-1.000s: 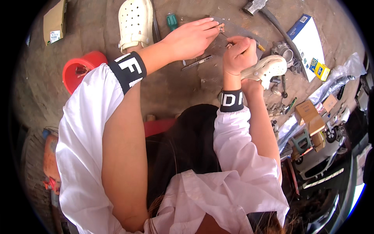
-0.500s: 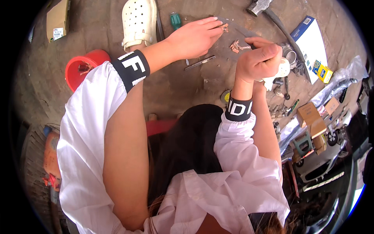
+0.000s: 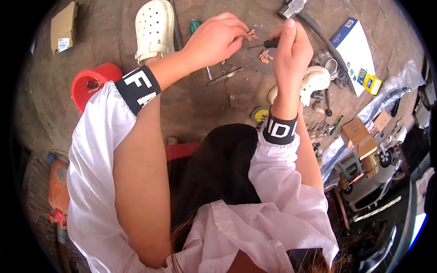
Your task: The person sits on the ground and uses a file to shape a small metal piece, then uses a hammer to tap it. The person handles the metal piece repeatedly, filing and hammering it in a small workspace.
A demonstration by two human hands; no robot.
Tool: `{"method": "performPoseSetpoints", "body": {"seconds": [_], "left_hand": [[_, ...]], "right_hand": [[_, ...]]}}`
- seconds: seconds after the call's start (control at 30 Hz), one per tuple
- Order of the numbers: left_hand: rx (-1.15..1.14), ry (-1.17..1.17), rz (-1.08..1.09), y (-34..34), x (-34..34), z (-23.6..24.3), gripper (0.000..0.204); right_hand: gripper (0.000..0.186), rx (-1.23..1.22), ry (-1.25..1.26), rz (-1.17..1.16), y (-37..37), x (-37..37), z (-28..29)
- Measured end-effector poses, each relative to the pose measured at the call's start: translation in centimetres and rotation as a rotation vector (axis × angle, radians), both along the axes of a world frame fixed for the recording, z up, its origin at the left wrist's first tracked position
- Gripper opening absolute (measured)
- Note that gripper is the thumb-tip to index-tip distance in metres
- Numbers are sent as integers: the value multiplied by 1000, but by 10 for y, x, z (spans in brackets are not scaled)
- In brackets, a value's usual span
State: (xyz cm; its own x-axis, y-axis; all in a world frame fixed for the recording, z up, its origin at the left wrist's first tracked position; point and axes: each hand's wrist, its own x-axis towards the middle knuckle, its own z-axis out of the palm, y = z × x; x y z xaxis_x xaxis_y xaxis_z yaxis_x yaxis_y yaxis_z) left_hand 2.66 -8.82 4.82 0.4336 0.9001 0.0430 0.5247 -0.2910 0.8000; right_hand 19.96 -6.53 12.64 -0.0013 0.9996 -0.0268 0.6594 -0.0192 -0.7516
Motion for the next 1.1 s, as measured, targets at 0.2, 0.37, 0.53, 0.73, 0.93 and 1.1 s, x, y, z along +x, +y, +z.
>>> {"method": "performPoseSetpoints", "body": {"seconds": [0.2, 0.37, 0.53, 0.73, 0.93, 1.1], "left_hand": [[-616, -510, 240, 27, 12, 47, 22], [-682, -711, 400, 33, 4, 39, 11], [-707, -679, 393, 23, 11, 39, 12], [-387, -290, 177, 18, 6, 41, 16], [-337, -223, 106, 17, 5, 41, 21], [-187, -177, 82, 14, 8, 30, 23]], "right_hand": [[25, -177, 2, 441, 55, -21, 31], [36, -238, -30, 583, 84, 49, 81], [41, -230, -660, 540, 109, 210, -16], [51, -56, -782, 360, 95, 244, -124], [35, -127, -864, 509, 118, 232, -102], [6, 121, -1176, 591, 123, 165, -41]]}}
